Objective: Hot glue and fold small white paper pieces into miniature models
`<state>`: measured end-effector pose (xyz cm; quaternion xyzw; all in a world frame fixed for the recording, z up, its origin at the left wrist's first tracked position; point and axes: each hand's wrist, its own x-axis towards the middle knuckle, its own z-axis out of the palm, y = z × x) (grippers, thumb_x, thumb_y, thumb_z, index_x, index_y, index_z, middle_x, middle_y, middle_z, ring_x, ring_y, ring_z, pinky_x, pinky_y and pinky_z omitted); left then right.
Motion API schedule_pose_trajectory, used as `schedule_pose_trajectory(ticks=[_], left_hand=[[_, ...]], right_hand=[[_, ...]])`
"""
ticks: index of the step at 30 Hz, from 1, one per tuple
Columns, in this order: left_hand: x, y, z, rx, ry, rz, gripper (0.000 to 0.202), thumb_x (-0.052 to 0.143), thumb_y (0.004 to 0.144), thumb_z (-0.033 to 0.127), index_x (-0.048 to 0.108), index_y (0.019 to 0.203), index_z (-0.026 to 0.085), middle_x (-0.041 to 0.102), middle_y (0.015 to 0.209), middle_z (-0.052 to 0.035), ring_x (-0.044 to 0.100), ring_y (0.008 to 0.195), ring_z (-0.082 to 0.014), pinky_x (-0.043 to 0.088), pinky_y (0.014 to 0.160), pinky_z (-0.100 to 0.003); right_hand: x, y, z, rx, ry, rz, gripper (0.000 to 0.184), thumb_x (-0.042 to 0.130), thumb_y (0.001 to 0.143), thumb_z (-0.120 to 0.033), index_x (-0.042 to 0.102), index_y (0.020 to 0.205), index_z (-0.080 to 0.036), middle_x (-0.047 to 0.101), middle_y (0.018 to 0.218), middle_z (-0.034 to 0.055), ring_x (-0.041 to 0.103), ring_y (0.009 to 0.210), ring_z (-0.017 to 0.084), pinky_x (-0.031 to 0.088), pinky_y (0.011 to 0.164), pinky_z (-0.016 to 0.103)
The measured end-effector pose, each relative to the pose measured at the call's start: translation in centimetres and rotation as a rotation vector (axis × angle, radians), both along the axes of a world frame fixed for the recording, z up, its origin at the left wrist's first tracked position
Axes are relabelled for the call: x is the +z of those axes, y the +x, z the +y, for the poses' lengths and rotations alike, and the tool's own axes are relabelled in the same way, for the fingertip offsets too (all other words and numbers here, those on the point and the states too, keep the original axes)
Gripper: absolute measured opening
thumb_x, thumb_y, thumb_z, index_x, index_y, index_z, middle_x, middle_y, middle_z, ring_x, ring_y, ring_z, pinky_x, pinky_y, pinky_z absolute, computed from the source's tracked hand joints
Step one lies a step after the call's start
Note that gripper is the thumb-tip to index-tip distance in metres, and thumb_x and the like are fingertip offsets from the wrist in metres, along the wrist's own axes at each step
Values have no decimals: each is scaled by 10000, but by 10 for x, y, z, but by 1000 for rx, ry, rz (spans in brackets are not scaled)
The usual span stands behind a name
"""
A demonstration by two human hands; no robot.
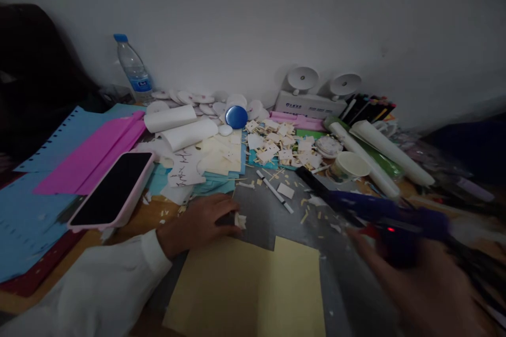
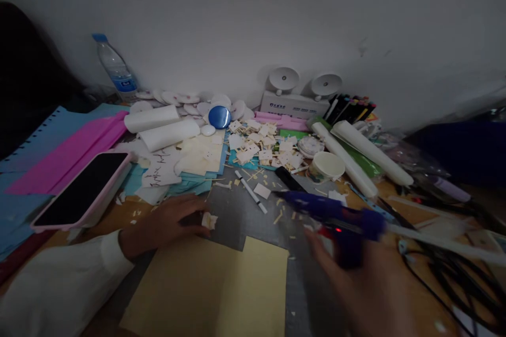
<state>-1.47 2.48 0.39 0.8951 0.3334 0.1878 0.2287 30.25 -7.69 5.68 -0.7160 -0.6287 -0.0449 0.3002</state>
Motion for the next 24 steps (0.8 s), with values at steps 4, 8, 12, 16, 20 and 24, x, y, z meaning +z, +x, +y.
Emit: schedule_pose_trajectory(ticks=[4, 8, 12, 16, 20, 24], left_hand=[[-2, -3, -3, 1, 28, 2, 335, 614, 833, 457, 590, 1041, 196, 652, 964, -43, 611, 903, -196, 453, 771, -274], [-3, -3, -4, 39, 28, -35, 353, 608, 825, 490, 609, 1006, 187, 665, 949, -53, 624, 890, -200, 472, 750, -275], [-2, 0, -5, 39, 44, -73, 356, 547, 859, 509, 620, 972, 180, 673, 894, -53, 631, 824, -185, 484, 696, -261], [-1, 0, -6, 66, 16, -70, 353, 556, 854, 512, 622, 980, 188, 669, 900, -48, 632, 821, -178, 494, 696, -253], [-4, -4, -5, 26, 2, -73, 322, 584, 859, 452, 599, 1054, 195, 670, 966, -56, 635, 892, -184, 506, 759, -261], [-7, -9, -3, -14, 20, -107, 340, 609, 860, 387, 561, 1147, 211, 658, 1047, -69, 622, 981, -185, 501, 848, -268]], right_hand=[[-27, -40, 38, 148, 2, -16, 314, 565, 796, -506, 595, 845, -197, 606, 483, 8, 525, 322, 176, 359, 309, 268], [-54, -54, 47, 325, -53, -23, 228, 507, 830, -375, 595, 894, -175, 643, 548, 6, 609, 416, 177, 406, 373, 243], [-64, -57, 40, 330, -66, -30, 212, 483, 842, -349, 579, 914, -174, 665, 588, 14, 649, 461, 185, 436, 385, 235], [-66, -60, 38, 371, -79, -109, 214, 437, 873, -345, 568, 907, -179, 671, 607, 18, 663, 476, 189, 446, 383, 239], [-69, -61, 39, 390, -91, -183, 247, 383, 907, -345, 550, 814, -189, 647, 570, 18, 651, 451, 196, 441, 366, 255], [-70, -60, 37, 390, -75, -230, 303, 339, 931, -358, 556, 813, -181, 652, 582, 41, 649, 451, 199, 446, 364, 262]])
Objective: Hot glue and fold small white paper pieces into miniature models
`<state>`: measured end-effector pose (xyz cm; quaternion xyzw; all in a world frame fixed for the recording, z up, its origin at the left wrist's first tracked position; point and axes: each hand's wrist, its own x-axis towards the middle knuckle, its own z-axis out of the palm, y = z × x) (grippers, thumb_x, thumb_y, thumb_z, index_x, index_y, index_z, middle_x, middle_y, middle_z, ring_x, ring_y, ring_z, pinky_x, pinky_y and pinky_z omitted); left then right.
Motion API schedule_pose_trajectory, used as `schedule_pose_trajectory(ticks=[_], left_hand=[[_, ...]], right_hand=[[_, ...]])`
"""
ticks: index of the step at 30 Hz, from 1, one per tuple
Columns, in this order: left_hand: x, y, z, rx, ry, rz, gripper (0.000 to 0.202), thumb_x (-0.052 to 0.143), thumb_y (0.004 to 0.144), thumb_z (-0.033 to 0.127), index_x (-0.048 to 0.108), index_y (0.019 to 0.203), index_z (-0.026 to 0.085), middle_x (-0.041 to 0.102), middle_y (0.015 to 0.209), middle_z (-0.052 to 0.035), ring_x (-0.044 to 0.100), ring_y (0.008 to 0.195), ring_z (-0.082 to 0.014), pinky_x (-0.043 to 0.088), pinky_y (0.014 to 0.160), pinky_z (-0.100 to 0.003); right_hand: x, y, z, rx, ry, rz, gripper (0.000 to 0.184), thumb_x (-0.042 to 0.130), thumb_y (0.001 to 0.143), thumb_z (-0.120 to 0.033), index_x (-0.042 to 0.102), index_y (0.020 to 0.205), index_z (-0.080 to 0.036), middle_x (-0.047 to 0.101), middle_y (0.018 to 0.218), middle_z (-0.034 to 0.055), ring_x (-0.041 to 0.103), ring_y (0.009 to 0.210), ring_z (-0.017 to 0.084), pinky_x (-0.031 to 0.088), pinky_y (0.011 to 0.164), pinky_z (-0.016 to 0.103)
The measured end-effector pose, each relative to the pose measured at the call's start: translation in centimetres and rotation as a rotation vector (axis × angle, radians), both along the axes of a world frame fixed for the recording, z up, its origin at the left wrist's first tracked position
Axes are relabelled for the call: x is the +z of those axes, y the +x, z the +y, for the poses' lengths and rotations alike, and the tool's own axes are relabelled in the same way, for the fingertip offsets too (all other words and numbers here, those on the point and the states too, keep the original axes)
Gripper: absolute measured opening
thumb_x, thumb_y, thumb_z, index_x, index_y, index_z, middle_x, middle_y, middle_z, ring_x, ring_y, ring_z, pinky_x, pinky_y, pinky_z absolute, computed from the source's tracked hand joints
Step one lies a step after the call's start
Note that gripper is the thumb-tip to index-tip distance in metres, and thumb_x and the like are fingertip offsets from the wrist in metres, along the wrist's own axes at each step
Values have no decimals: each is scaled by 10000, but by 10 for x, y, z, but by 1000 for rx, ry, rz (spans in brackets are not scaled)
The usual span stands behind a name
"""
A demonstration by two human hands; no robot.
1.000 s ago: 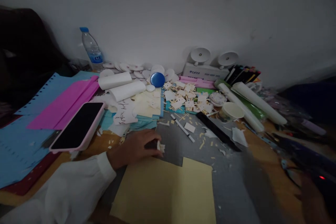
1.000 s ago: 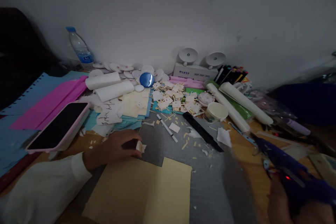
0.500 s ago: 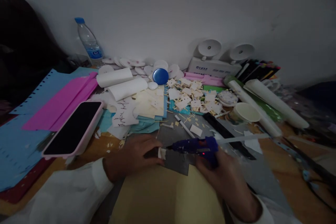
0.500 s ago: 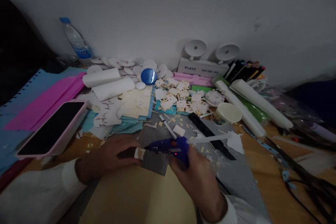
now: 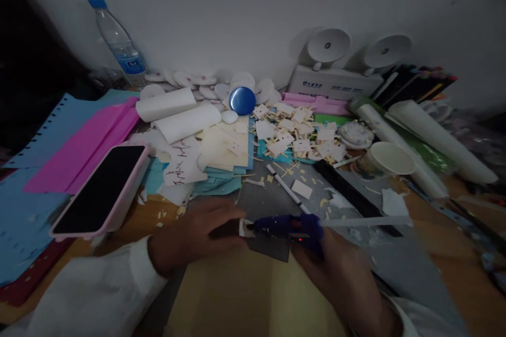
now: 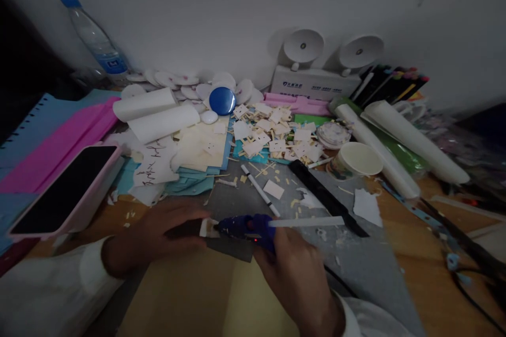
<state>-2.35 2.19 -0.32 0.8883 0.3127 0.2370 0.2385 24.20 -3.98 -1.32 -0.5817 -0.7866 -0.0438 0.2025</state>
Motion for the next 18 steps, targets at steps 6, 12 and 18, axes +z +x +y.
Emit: schedule_pose_trajectory(ticks=[6, 12, 18], left_hand=[[2, 1, 2, -34, -1, -38, 286, 583, 883, 362, 580, 1123, 205, 675, 1035, -73, 631, 975, -178, 511, 847, -266], [1, 1, 2, -21, 50, -44, 306, 604, 871, 350, 583, 1137, 201, 687, 1033, -71, 643, 974, -176, 518, 851, -262], [1, 0, 2, -26, 57, -50, 310, 600, 873, 361, 580, 1138, 201, 688, 1038, -78, 648, 974, -181, 526, 839, -270]], right_hand=[[4, 1, -1, 5, 39, 56, 270, 354, 930, -352, 556, 875, -181, 659, 579, 29, 649, 446, 184, 446, 365, 242], [3, -1, 0, 13, 12, 29, 285, 356, 931, -315, 576, 935, -133, 679, 630, 69, 667, 488, 218, 476, 394, 276], [8, -2, 0, 70, 84, -64, 369, 269, 974, -327, 567, 948, -112, 619, 519, 36, 611, 392, 198, 432, 369, 269]])
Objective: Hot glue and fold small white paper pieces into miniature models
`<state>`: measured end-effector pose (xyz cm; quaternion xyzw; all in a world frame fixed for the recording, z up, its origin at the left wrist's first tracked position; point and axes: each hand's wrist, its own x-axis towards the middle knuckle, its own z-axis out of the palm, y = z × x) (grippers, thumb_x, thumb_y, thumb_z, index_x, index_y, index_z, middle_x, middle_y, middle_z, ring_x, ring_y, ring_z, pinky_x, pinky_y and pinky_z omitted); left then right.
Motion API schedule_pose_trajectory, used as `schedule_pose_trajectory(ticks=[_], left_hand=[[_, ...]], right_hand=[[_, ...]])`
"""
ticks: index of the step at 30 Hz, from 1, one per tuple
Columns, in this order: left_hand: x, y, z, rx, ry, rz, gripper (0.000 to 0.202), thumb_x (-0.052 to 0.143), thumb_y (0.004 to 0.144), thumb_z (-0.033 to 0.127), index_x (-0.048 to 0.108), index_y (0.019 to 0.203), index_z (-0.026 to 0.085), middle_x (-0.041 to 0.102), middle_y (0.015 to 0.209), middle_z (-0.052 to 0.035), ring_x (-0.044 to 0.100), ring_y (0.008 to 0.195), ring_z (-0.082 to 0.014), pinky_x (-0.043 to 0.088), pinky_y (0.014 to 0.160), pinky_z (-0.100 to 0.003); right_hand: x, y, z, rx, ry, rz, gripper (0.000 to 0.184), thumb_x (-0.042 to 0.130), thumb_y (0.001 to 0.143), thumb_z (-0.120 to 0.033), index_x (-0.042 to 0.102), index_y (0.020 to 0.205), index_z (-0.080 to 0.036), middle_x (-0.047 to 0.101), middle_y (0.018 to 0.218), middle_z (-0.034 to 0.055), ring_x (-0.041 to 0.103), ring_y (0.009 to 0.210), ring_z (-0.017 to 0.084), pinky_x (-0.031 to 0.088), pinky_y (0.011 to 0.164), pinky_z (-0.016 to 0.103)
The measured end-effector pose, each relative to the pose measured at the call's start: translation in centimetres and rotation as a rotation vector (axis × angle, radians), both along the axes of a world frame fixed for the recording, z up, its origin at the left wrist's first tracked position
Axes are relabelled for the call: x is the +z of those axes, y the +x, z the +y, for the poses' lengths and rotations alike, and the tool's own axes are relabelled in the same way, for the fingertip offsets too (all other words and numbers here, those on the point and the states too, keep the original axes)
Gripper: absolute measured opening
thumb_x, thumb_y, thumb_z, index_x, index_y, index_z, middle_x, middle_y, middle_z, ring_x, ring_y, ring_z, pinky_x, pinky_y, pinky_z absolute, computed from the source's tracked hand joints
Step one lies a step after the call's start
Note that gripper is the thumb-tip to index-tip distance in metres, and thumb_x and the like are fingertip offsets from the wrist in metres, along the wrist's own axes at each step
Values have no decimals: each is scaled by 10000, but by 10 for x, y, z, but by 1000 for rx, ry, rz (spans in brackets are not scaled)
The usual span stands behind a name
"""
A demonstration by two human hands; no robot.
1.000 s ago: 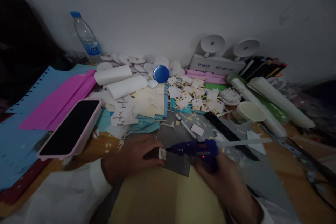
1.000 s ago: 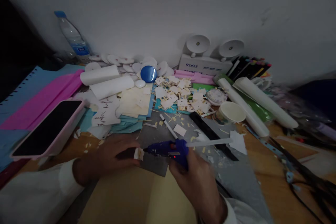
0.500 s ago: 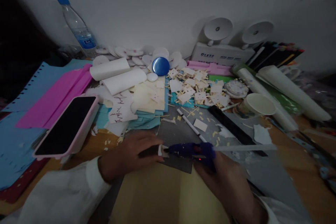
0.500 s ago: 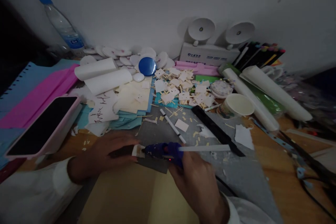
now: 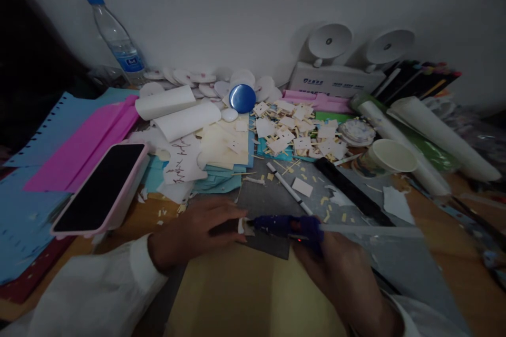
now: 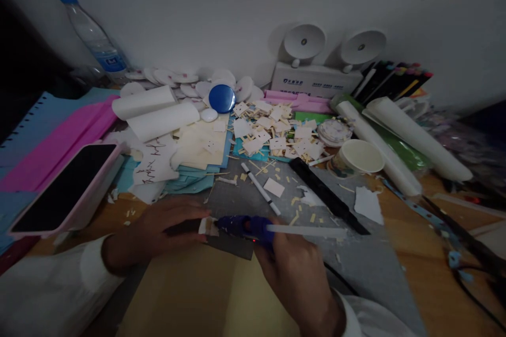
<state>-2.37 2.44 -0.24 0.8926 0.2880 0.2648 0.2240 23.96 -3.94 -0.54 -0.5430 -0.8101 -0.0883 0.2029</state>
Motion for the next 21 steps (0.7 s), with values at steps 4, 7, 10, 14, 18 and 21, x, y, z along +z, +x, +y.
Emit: schedule_pose_trajectory(ticks=[4, 7, 10, 14, 18, 21], left_hand=[[-1, 0, 1, -8, -17, 10, 291, 579, 887, 364, 582, 1128, 203, 687, 1032, -78, 648, 961, -180, 527, 827, -272], [-3, -1, 1, -11, -6, -5, 303, 599, 873, 360, 589, 1127, 195, 685, 1027, -84, 645, 962, -179, 526, 826, -268], [-4, -1, 1, -7, 15, -9, 314, 617, 860, 357, 602, 1115, 175, 685, 1014, -93, 646, 949, -178, 525, 822, -260], [-2, -1, 1, -10, 3, -4, 298, 626, 854, 358, 610, 1090, 177, 688, 1015, -90, 649, 954, -180, 521, 830, -254], [1, -1, 2, -16, -31, 1, 295, 626, 853, 358, 608, 1092, 186, 692, 1027, -85, 648, 973, -185, 519, 854, -269], [0, -1, 1, -3, -41, 15, 293, 615, 860, 367, 607, 1100, 200, 690, 1038, -84, 649, 978, -190, 524, 855, -285]], right_hand=[[2, 2, 0, 18, 9, -25, 360, 261, 976, -306, 564, 968, -112, 599, 487, 20, 591, 365, 193, 413, 365, 267], [2, 5, 0, 8, 0, 14, 342, 296, 962, -317, 568, 951, -109, 624, 521, 38, 607, 389, 194, 414, 365, 265], [4, 8, 0, 16, -22, 81, 282, 343, 939, -301, 565, 927, -128, 648, 561, 41, 604, 389, 179, 399, 351, 253], [7, 7, 0, 46, -100, 131, 210, 380, 901, -262, 567, 914, -167, 671, 625, 37, 595, 403, 166, 376, 340, 242], [7, 6, 0, 71, -176, 144, 178, 408, 871, -237, 580, 890, -198, 688, 680, 37, 646, 512, 184, 451, 431, 248], [6, 4, 0, 58, -198, 156, 165, 419, 852, -230, 582, 869, -211, 699, 725, 42, 663, 568, 189, 474, 484, 254]])
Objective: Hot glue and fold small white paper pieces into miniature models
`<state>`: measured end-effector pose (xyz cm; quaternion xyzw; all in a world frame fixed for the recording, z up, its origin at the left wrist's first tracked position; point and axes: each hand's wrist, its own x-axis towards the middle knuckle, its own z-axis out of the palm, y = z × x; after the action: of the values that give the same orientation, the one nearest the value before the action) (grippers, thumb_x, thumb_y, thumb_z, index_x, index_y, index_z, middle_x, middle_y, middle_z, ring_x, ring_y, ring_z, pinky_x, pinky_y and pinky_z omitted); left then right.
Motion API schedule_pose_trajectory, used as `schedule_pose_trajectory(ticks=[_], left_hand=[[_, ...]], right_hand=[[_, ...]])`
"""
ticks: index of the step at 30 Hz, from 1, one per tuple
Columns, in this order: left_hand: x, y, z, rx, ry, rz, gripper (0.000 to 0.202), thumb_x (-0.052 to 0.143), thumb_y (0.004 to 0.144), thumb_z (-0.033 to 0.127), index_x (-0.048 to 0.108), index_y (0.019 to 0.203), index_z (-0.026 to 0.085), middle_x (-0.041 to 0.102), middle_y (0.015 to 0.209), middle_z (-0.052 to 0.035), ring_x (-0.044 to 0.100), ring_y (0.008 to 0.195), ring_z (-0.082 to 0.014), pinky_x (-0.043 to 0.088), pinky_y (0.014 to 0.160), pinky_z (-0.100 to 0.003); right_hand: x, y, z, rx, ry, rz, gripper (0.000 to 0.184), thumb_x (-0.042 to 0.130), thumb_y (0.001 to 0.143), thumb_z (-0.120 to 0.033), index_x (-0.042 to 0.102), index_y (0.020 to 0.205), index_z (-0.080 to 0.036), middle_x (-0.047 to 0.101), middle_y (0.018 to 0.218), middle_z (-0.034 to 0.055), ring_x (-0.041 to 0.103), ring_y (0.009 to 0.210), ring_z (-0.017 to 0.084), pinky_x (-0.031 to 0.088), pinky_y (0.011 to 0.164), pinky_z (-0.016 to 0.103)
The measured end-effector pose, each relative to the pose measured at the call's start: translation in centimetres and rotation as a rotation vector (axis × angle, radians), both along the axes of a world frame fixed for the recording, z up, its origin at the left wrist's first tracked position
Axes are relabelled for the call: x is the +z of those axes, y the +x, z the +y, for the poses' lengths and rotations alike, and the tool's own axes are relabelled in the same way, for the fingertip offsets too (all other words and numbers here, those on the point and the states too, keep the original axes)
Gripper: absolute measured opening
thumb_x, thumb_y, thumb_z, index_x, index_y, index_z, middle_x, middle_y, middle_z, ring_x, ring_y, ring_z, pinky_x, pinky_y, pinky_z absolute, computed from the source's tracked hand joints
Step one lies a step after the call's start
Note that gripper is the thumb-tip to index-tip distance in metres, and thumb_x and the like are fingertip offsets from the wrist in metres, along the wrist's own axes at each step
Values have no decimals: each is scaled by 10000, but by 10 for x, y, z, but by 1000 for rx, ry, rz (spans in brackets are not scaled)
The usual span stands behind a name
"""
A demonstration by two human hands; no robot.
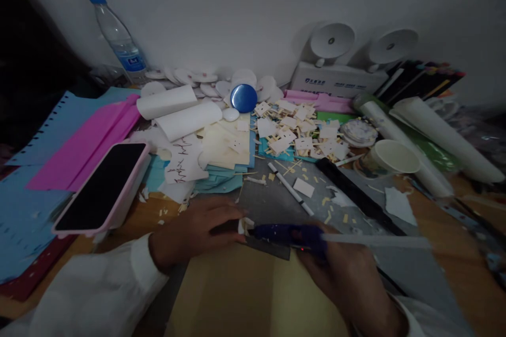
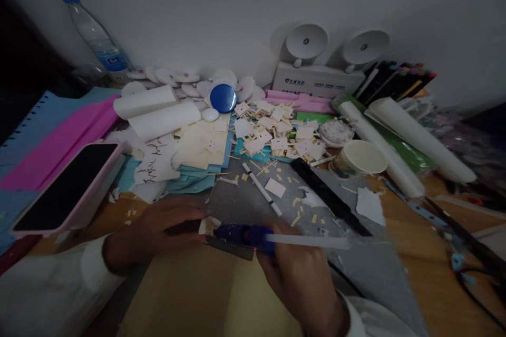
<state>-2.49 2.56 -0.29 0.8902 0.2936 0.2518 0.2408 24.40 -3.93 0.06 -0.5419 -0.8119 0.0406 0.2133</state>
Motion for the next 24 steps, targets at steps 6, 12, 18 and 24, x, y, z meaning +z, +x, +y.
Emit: schedule_pose_trajectory(ticks=[6, 12, 18, 24], left_hand=[[-5, -3, 0, -1, 30, -3, 325, 618, 857, 368, 596, 1138, 207, 683, 1058, -86, 643, 994, -188, 520, 861, -279], [-4, -1, 1, -16, 35, -46, 302, 616, 860, 354, 610, 1113, 188, 691, 1021, -87, 651, 955, -181, 524, 840, -266], [-3, -1, 0, 16, 16, -18, 313, 622, 849, 386, 618, 1112, 215, 699, 1026, -66, 654, 965, -186, 524, 850, -273], [-4, -2, 0, 4, 35, -28, 326, 643, 842, 341, 605, 1128, 189, 693, 1038, -82, 652, 975, -180, 524, 855, -270]], right_hand=[[-2, -1, 2, -4, 75, -22, 144, 424, 869, -243, 561, 880, -203, 690, 708, 44, 656, 555, 198, 465, 459, 262], [-3, 1, 1, -14, 85, -13, 181, 412, 885, -240, 575, 918, -170, 693, 698, 55, 660, 532, 196, 459, 441, 256], [-4, 3, 0, -95, 129, -4, 247, 409, 900, -309, 604, 915, -159, 627, 522, 20, 574, 368, 183, 376, 351, 251], [-5, -2, 3, -73, 155, -96, 296, 341, 926, -302, 595, 896, -153, 642, 546, 41, 609, 416, 194, 407, 388, 259]])
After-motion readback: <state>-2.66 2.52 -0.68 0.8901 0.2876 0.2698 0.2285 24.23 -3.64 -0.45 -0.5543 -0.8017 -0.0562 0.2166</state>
